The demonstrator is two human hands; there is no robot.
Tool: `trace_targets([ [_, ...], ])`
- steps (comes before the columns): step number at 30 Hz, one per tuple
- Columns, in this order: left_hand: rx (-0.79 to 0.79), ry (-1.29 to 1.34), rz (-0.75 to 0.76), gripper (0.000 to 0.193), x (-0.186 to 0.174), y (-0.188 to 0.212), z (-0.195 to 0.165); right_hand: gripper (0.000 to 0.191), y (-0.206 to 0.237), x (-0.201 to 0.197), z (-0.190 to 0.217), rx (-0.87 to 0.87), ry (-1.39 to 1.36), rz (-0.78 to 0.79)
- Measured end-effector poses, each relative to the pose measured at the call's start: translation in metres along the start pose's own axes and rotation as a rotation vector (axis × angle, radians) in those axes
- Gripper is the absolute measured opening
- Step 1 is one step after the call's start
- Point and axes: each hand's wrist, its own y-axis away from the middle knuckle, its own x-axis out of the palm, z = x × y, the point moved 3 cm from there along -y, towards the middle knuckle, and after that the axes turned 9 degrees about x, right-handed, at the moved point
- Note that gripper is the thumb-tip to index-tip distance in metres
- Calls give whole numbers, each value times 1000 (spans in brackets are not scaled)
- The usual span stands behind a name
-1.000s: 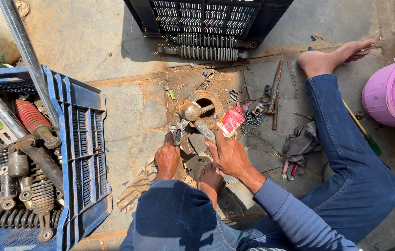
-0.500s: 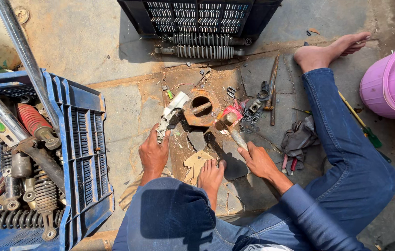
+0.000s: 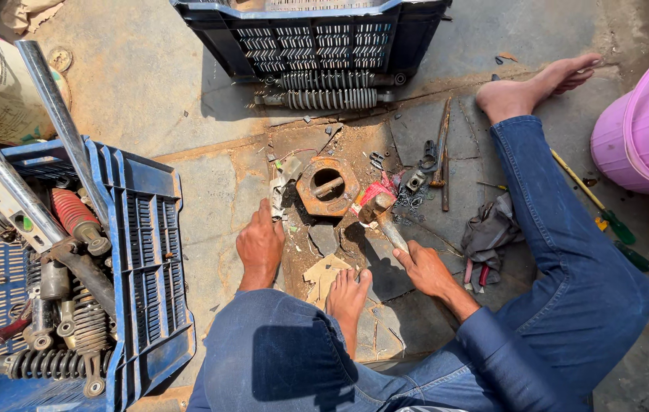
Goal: The person sits on the floor and uses a hammer to strike a metal part held in a vise. They then use a screwdriver to pry or adjust the part and later handle a small metal cylinder and a power tool.
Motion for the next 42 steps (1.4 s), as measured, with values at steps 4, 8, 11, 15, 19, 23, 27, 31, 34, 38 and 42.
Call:
trace_targets([
  [4,54,-34,-29,57,-3,0,3,53,4,7,-1,14,-37,7],
  [8,30,15,-223,63,-5,-4,6,52,0,8,0,-15,5,35],
  [11,24,-18,100,54,7,-8,7,55,0,9,0,7,12,41],
  [15,83,21,-135,58,-1,-8,6,54,2,8,4,-48,-21,10],
  [19,11,26,-82,55,-5,-6,9,53,5,9,6,-35,6,50],
  [23,35,43,-90,57,-13,-7,10,54,5,9,6,-23,11,49],
  [27,71,83,-183,49,-19,-8,9,54,3,11,3,22,18,68],
  [31,-8,30,-74,58,-17,-9,9,54,0,12,3,-47,46,31],
  [34,8,-3,13,55,-18,-10,10,52,-1,14,0,28,-1,79],
  [38,-29,69,-31,54,-26,-12,13,55,0,14,-1,-14,8,74],
  [42,44,51,-79,56,-29,-10,9,56,0,16,-2,18,43,78],
])
